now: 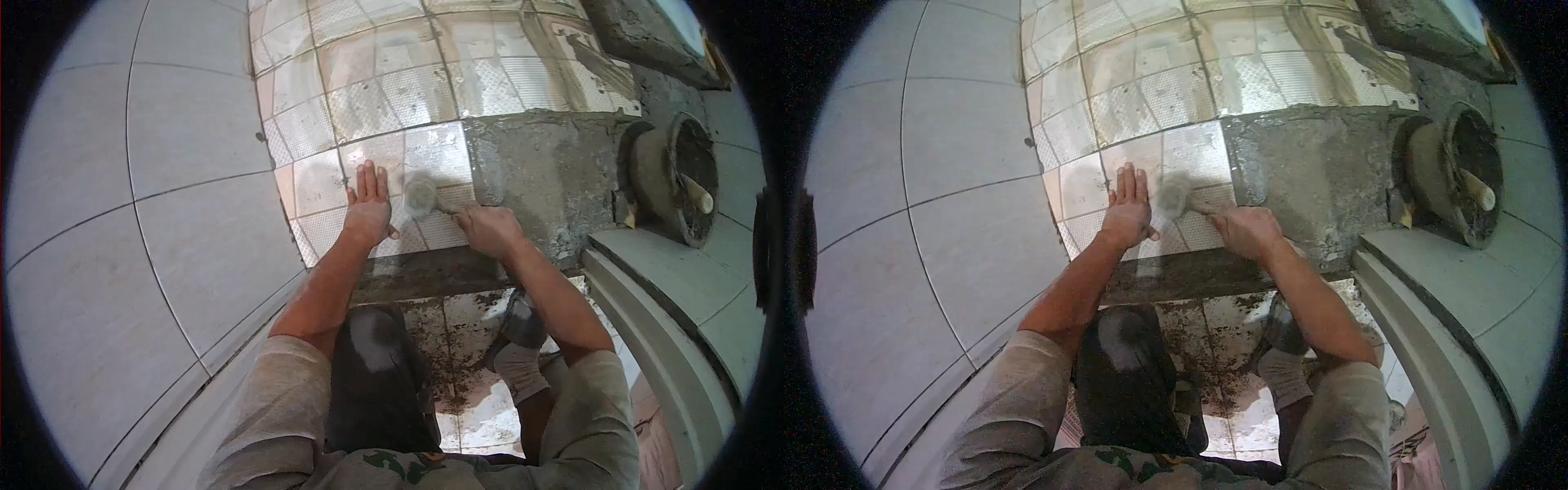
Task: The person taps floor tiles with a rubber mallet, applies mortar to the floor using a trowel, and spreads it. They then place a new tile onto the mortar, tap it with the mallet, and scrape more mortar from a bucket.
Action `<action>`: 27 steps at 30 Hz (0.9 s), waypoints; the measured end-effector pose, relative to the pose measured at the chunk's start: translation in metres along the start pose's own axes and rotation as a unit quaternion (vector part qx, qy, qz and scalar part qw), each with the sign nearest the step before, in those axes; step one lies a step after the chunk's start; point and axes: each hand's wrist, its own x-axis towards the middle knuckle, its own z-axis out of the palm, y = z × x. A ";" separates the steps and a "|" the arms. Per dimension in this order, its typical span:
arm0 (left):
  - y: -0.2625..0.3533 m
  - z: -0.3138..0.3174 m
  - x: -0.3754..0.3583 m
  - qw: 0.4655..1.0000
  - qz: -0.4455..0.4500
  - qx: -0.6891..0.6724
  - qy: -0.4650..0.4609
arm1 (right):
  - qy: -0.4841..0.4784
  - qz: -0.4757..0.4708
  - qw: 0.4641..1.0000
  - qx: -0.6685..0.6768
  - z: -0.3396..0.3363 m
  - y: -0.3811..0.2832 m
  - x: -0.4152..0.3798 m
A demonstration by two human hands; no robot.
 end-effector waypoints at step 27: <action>0.004 -0.013 -0.004 0.998 -0.021 0.019 -0.062 | -0.026 0.019 0.999 0.028 -0.014 -0.011 -0.004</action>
